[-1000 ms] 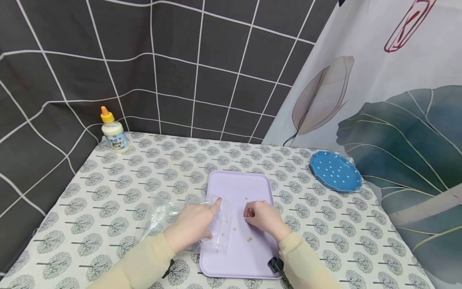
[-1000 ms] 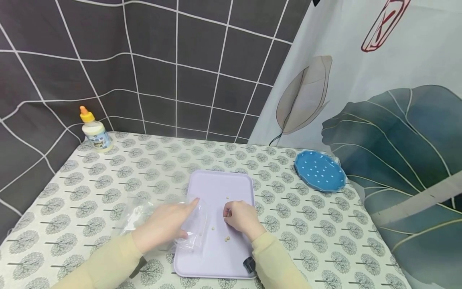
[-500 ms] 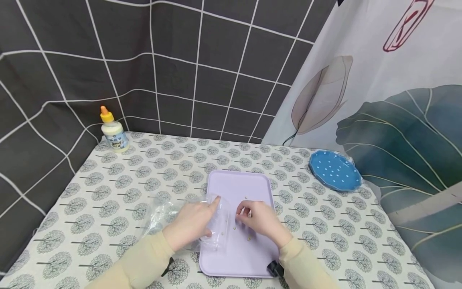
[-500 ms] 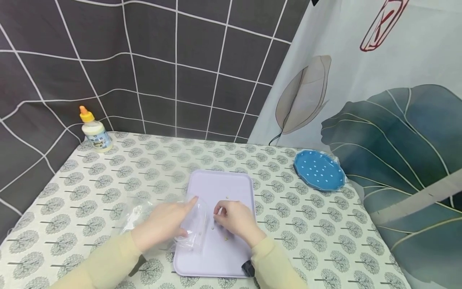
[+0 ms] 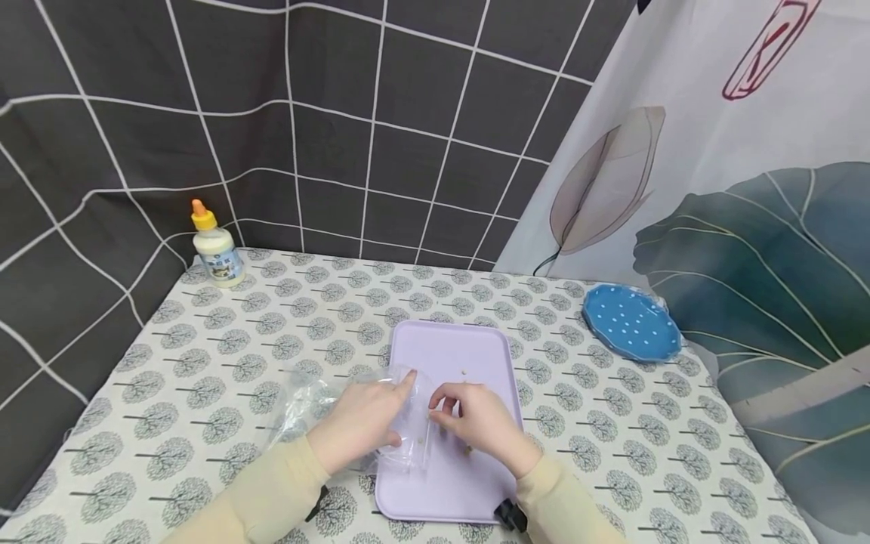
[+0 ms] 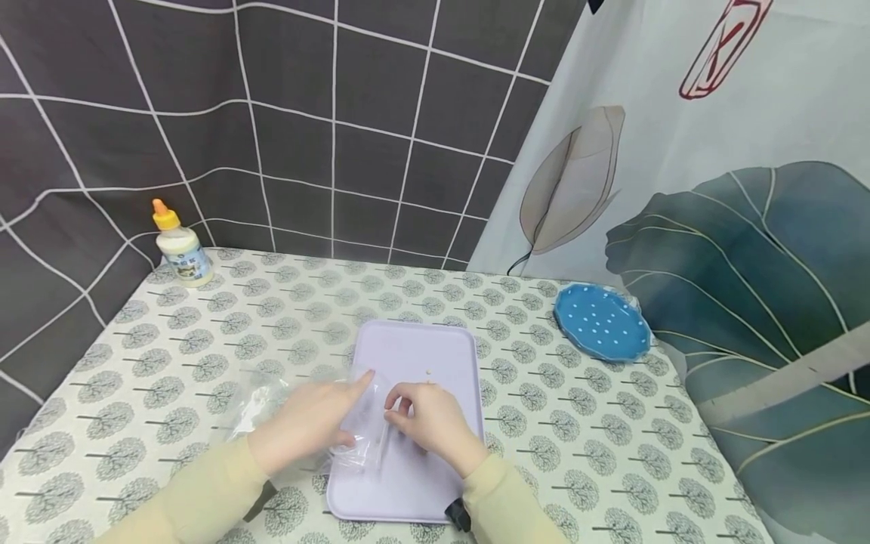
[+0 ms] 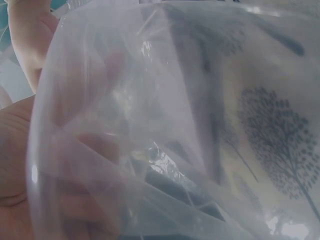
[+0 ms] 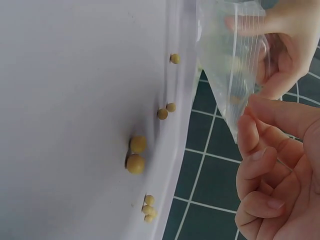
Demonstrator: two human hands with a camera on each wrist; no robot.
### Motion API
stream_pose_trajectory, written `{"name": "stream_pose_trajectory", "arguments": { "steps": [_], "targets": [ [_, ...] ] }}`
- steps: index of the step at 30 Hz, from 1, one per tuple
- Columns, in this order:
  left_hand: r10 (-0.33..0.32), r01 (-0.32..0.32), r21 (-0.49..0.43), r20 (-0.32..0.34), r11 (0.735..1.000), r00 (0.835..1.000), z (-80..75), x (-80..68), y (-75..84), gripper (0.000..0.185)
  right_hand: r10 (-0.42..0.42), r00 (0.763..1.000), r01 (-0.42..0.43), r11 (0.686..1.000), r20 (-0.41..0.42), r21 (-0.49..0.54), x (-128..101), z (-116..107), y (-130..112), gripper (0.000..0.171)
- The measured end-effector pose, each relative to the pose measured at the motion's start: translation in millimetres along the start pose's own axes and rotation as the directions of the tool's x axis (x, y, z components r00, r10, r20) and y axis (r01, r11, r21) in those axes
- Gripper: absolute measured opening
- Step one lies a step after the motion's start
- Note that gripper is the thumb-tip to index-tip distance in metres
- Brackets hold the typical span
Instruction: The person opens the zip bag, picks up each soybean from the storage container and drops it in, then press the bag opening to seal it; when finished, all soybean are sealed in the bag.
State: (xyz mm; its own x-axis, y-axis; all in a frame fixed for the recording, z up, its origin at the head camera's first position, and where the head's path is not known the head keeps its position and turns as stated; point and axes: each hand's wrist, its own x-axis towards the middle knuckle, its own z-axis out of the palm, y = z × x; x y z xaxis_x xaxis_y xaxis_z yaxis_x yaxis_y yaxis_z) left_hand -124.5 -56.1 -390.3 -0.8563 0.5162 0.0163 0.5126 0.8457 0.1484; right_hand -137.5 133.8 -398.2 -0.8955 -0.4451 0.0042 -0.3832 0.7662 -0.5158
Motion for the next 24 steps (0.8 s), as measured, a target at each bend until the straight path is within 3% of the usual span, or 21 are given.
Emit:
{"name": "stream_pose_trajectory", "arguments": {
  "steps": [13,24],
  "targets": [
    [-0.006,0.006,0.015,0.005,1.000,1.000,1.1,-0.2,1.1,0.096,0.051,0.997,-0.050,0.999,-0.051,0.020,-0.4,-2.8,14.7,0.009],
    [-0.017,0.017,-0.006,0.025,1.000,1.000,1.0,-0.1,1.6,0.096,0.190,0.979,-0.187,0.981,-0.072,0.041,-1.1,-8.5,41.1,0.009]
  ]
}}
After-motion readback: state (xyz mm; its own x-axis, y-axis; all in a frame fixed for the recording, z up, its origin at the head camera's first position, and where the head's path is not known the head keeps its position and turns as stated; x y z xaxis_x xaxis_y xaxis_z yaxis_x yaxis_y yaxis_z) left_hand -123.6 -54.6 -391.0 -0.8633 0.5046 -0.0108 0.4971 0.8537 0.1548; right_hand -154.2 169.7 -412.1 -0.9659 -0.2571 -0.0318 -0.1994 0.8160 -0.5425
